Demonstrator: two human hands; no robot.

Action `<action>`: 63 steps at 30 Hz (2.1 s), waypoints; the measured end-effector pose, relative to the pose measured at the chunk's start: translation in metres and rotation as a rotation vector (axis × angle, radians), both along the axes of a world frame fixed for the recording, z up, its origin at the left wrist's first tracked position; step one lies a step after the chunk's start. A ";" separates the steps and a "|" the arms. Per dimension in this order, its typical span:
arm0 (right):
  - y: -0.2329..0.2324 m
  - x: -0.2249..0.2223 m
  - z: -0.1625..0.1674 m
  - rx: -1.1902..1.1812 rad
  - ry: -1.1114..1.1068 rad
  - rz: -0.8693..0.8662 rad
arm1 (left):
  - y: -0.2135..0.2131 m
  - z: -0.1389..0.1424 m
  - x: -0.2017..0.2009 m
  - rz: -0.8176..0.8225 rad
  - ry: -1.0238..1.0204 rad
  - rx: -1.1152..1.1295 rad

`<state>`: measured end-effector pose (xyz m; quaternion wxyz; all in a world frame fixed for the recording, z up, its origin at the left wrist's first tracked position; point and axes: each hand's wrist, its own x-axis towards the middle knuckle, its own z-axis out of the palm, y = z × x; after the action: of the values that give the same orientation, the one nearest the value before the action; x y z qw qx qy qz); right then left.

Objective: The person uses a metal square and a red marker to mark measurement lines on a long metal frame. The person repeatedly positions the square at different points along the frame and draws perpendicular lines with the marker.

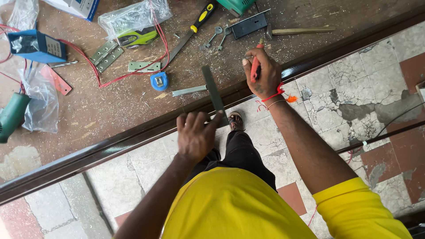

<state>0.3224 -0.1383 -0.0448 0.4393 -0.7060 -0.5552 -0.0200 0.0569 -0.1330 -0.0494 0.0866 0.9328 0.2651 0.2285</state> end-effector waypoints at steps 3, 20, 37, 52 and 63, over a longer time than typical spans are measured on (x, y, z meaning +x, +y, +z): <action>0.000 -0.001 0.002 0.006 -0.017 -0.015 | 0.002 -0.002 0.016 -0.010 0.023 0.093; -0.010 0.011 -0.018 -0.006 -0.024 -0.048 | 0.025 -0.003 0.036 -0.178 -0.068 0.034; -0.016 0.015 -0.031 -0.010 0.211 0.003 | 0.028 -0.004 0.038 -0.153 -0.029 -0.080; -0.046 0.007 -0.037 0.196 0.951 0.026 | 0.028 -0.017 0.041 -0.130 -0.005 -0.070; -0.062 -0.031 -0.034 -0.058 0.713 0.157 | 0.028 -0.017 0.043 -0.114 -0.044 -0.034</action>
<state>0.2911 -0.2004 -0.0792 0.5852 -0.6360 -0.4199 0.2768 0.1001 -0.1050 -0.0660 0.1209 0.9395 0.2135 0.2392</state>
